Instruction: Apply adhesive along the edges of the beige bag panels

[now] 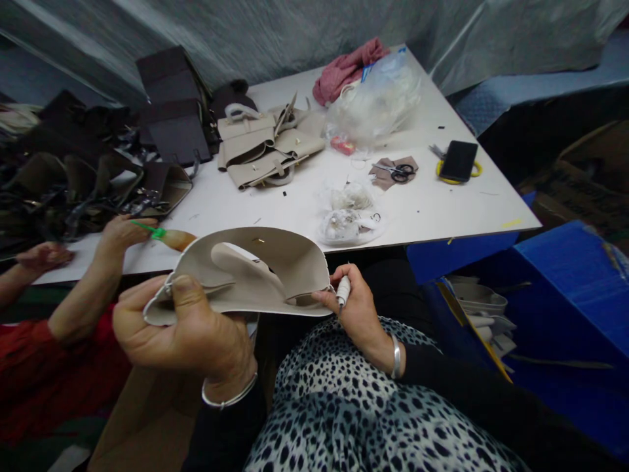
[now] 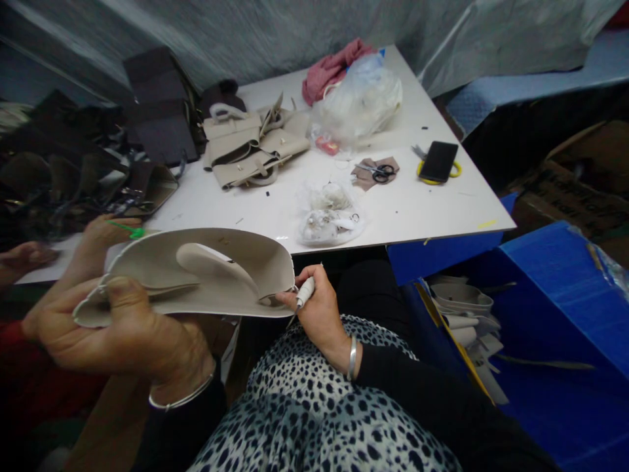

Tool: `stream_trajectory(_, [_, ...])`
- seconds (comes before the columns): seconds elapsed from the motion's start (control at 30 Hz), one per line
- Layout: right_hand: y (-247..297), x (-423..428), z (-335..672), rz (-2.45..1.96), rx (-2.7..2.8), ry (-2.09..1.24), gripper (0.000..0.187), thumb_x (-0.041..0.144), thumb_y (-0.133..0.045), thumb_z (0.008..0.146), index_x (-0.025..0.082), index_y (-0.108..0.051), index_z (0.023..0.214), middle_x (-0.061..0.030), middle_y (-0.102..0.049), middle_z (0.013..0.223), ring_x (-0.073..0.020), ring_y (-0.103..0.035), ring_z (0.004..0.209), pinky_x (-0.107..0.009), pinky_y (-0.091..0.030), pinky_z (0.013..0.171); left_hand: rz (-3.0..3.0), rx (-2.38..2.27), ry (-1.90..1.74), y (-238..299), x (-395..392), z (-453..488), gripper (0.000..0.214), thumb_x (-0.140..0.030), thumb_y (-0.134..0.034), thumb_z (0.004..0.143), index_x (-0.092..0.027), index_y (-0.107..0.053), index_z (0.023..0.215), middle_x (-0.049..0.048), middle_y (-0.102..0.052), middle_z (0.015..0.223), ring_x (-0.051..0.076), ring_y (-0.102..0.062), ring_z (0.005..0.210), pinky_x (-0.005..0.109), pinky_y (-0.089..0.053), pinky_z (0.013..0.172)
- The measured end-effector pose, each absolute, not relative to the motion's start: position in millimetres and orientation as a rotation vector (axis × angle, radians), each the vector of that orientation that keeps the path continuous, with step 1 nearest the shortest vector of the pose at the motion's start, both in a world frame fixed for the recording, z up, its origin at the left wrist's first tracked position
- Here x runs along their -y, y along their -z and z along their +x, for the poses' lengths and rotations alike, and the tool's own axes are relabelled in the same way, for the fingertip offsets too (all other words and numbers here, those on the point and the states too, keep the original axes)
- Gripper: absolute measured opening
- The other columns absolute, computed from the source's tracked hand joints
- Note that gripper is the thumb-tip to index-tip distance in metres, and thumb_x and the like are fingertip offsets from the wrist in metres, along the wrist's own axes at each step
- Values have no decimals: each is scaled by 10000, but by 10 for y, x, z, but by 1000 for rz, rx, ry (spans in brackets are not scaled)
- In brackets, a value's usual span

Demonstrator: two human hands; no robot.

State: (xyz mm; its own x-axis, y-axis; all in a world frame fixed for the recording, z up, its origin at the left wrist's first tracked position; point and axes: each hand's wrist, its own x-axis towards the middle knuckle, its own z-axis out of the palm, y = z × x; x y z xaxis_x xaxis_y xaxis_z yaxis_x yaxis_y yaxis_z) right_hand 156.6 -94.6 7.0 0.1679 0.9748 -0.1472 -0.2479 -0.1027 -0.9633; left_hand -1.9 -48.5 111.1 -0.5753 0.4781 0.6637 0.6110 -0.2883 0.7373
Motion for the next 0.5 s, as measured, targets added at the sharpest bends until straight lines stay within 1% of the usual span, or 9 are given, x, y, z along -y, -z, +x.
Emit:
stream_trajectory(0.07, [-120, 952, 1607, -1189, 862, -1272, 391, 395, -862, 719, 248, -549, 901, 53, -569, 749, -152, -505, 637, -261, -437, 576, -1197, 1752, 2098, -1080, 547, -52, 210, -229, -629, 609, -253, -463, 736, -9, -499, 778, 233, -583, 805, 468, -532, 852])
stream_trajectory(0.1, [-140, 956, 1625, -1187, 877, -1280, 375, 395, -866, 718, 245, -562, 877, 59, -552, 708, -148, -483, 616, -256, -418, 556, -1143, 1776, 2134, -1050, 586, -82, 192, -207, -650, 599, -243, -501, 715, -15, -522, 756, 220, -589, 772, 439, -543, 816])
stream_trajectory(0.2, [-162, 975, 1656, -1190, 926, -1290, 353, 401, -882, 709, 236, -588, 812, 59, -534, 659, -141, -451, 588, -250, -377, 523, -1081, 1984, 2190, -893, 713, -244, 161, -204, -712, 654, -225, -598, 766, -19, -586, 784, 201, -616, 778, 376, -557, 773])
stream_trajectory(0.33, [-129, 1008, 1651, -1216, 1043, -1237, 315, 424, -871, 761, 231, -624, 792, 46, -556, 669, -142, -461, 597, -259, -371, 538, -967, 2240, 2256, -580, 850, -591, 225, -262, -764, 716, -194, -656, 901, -27, -616, 826, 162, -611, 764, 319, -541, 751])
stream_trajectory(0.43, [-89, 1038, 1633, -1229, 1121, -1189, 247, 399, -847, 811, 230, -669, 837, 37, -593, 708, -144, -490, 618, -267, -388, 570, -964, 2356, 2304, -360, 947, -856, 254, -284, -762, 741, -174, -662, 946, -29, -627, 829, 143, -599, 742, 289, -518, 745])
stream_trajectory(0.5, [-65, 1055, 1619, -1223, 1148, -1184, 211, 379, -841, 828, 233, -704, 896, 26, -636, 758, -152, -528, 642, -270, -408, 589, -1087, 2420, 2217, -259, 1025, -1010, 228, -300, -755, 777, -170, -670, 944, -19, -647, 840, 148, -606, 759, 279, -506, 754])
